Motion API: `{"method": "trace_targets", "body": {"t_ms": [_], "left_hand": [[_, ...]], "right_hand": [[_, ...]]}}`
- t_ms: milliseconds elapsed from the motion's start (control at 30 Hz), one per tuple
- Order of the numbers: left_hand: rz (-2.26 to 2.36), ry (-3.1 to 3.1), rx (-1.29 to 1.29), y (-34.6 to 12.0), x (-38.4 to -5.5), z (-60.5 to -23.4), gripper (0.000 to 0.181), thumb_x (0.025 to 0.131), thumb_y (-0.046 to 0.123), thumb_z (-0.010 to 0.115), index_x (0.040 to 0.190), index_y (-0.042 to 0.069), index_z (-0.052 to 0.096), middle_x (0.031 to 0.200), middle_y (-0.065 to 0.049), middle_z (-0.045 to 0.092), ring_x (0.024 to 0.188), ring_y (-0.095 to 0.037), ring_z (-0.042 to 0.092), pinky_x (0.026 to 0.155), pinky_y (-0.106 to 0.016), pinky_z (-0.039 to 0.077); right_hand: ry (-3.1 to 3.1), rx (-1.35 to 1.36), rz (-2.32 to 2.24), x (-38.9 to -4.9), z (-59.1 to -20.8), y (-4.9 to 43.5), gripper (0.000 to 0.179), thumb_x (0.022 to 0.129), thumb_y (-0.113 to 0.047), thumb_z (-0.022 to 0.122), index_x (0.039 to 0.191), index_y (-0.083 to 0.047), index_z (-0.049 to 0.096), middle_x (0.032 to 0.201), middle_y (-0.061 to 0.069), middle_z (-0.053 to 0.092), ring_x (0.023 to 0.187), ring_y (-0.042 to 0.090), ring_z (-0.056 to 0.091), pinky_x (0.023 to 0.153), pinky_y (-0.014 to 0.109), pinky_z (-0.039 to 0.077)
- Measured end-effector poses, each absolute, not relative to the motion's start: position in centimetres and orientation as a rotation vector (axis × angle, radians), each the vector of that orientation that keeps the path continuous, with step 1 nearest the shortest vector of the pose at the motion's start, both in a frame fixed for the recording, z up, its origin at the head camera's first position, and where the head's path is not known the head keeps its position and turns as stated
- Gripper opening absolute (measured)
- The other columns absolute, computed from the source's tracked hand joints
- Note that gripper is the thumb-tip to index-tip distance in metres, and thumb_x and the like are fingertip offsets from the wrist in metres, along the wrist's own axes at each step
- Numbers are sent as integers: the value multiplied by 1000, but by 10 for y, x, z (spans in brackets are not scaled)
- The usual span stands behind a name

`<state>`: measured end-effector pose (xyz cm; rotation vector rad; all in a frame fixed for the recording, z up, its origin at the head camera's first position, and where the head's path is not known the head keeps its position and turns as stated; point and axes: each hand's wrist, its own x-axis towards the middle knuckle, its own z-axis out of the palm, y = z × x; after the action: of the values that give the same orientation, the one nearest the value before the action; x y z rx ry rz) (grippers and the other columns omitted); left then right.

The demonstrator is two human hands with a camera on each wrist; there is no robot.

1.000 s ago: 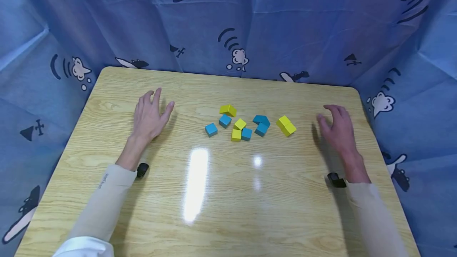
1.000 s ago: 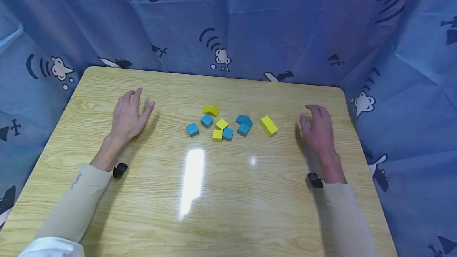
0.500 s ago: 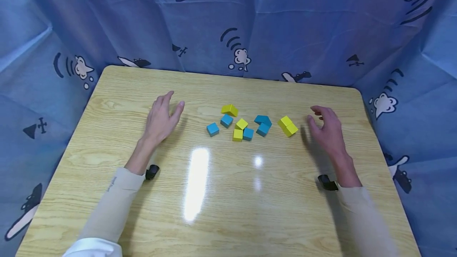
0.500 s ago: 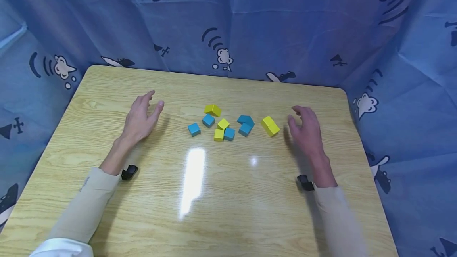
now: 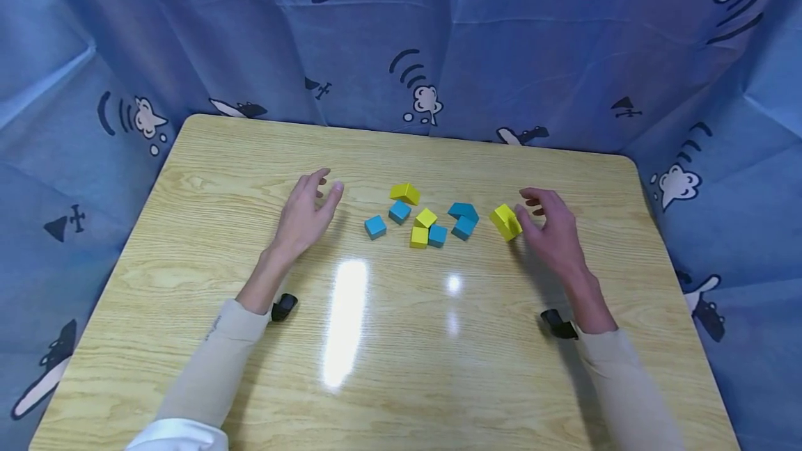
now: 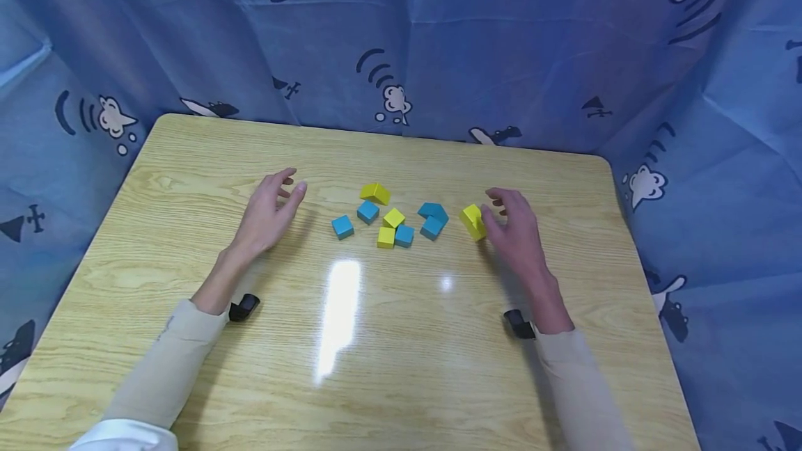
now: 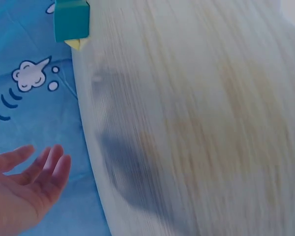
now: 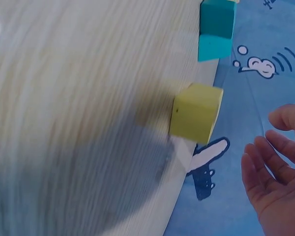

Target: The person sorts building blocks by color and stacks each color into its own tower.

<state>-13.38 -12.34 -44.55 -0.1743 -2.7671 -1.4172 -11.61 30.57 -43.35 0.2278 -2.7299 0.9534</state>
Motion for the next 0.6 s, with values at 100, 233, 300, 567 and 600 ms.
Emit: {"method": "trace_targets", "body": {"t_ms": [100, 233, 300, 567, 600], "left_hand": [[-1485, -2761, -189, -116, -132, -446, 68, 107, 52, 46, 153, 3, 44, 140, -23, 52, 116, -35, 58, 93, -53, 50], [-1517, -2761, -217, -107, -130, -446, 67, 107, 51, 48, 151, 1, 46, 138, -23, 54, 113, -34, 60, 91, -51, 52], [-1522, -2761, -224, -103, -130, -447, 66, 107, 51, 48, 150, 2, 47, 137, -22, 55, 111, -33, 60, 90, -50, 52], [-1557, -2767, -237, -91, -126, -449, 62, 107, 49, 49, 147, 1, 51, 130, -17, 58, 106, -29, 61, 89, -46, 53], [-1568, -2764, -239, -90, -125, -450, 61, 107, 48, 50, 146, 1, 52, 129, -16, 58, 105, -29, 61, 89, -45, 53]], "right_hand": [[-2736, 248, 949, -116, -435, 299, 33, 102, -10, 64, 132, 2, 59, 126, 21, 61, 112, 36, 59, 93, 54, 51], [-2723, 286, 965, -116, -437, 293, 32, 101, -8, 65, 131, 3, 60, 125, 20, 62, 111, 36, 59, 93, 54, 51], [-2712, 312, 985, -116, -439, 290, 31, 101, -7, 65, 130, 3, 61, 124, 20, 62, 110, 36, 60, 93, 55, 51], [-2703, 391, 1067, -114, -444, 278, 30, 100, -7, 66, 128, 3, 62, 122, 18, 64, 110, 34, 60, 94, 54, 51], [-2701, 400, 1080, -113, -444, 276, 30, 100, -7, 66, 128, 4, 62, 122, 18, 64, 110, 33, 60, 94, 54, 51]]}}
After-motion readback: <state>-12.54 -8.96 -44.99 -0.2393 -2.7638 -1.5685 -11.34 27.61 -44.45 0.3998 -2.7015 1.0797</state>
